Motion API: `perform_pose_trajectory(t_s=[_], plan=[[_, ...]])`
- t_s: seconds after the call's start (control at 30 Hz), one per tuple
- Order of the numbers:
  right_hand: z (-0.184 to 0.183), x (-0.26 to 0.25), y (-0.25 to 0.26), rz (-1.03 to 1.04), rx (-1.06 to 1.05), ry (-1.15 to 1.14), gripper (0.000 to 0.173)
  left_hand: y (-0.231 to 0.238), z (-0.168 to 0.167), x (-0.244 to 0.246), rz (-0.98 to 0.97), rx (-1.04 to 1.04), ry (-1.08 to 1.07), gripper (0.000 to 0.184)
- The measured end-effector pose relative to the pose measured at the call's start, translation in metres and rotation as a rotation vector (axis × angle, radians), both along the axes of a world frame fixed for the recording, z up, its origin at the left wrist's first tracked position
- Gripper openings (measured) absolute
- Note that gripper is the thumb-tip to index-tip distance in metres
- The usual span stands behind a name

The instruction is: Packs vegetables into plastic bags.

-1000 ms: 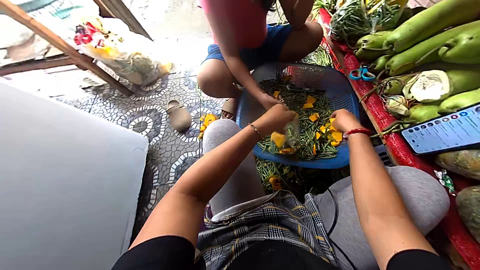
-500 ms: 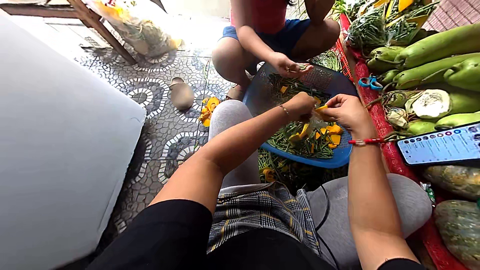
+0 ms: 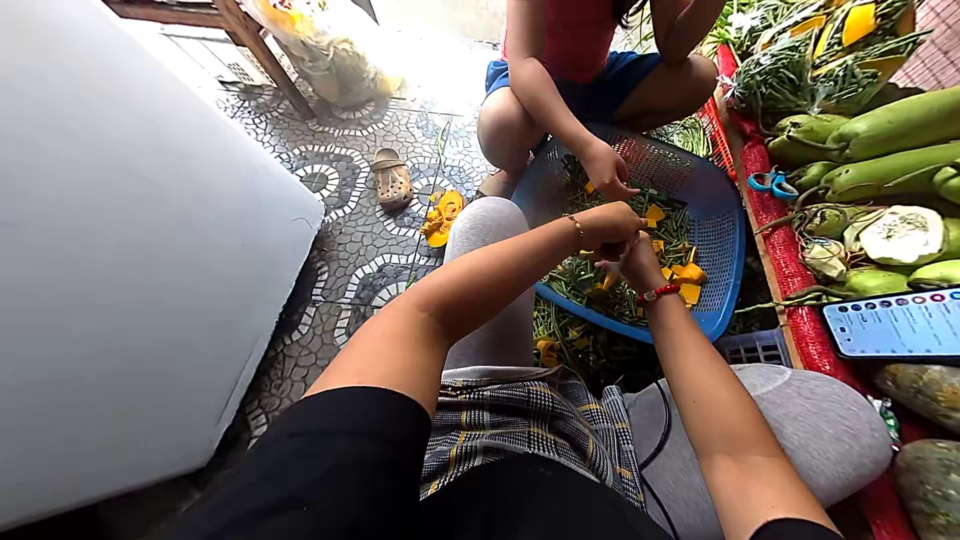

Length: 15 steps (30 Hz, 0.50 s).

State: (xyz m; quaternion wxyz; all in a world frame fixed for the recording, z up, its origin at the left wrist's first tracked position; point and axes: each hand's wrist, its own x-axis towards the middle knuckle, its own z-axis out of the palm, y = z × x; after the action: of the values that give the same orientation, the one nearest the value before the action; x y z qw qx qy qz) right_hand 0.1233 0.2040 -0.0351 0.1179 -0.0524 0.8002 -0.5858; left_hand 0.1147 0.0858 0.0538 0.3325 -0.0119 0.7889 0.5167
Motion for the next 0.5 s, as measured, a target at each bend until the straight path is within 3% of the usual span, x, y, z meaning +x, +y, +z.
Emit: perform_pose_trajectory(t_s=[0.17,0.27,0.3,0.37,0.5], plan=[[-0.009,-0.004,-0.008,0.085,0.091,0.038,0.013,-0.009,0.0,0.003,-0.073,-0.03,0.04,0.038],[-0.026,0.002,-0.016,0.012,0.087,0.129,0.01,-0.01,-0.005,0.009,-0.105,-0.062,0.061,0.038],[-0.026,0.001,-0.017,-0.002,0.14,0.138,0.017,-0.011,-0.007,0.01,-0.097,-0.064,0.077,0.038],[-0.007,-0.008,-0.013,0.082,0.365,0.162,0.031,-0.02,-0.006,0.01,-0.068,-0.097,0.128,0.04],[0.052,-0.025,0.004,0.196,0.78,0.064,0.03,-0.045,-0.003,0.001,0.011,-0.183,0.226,0.042]])
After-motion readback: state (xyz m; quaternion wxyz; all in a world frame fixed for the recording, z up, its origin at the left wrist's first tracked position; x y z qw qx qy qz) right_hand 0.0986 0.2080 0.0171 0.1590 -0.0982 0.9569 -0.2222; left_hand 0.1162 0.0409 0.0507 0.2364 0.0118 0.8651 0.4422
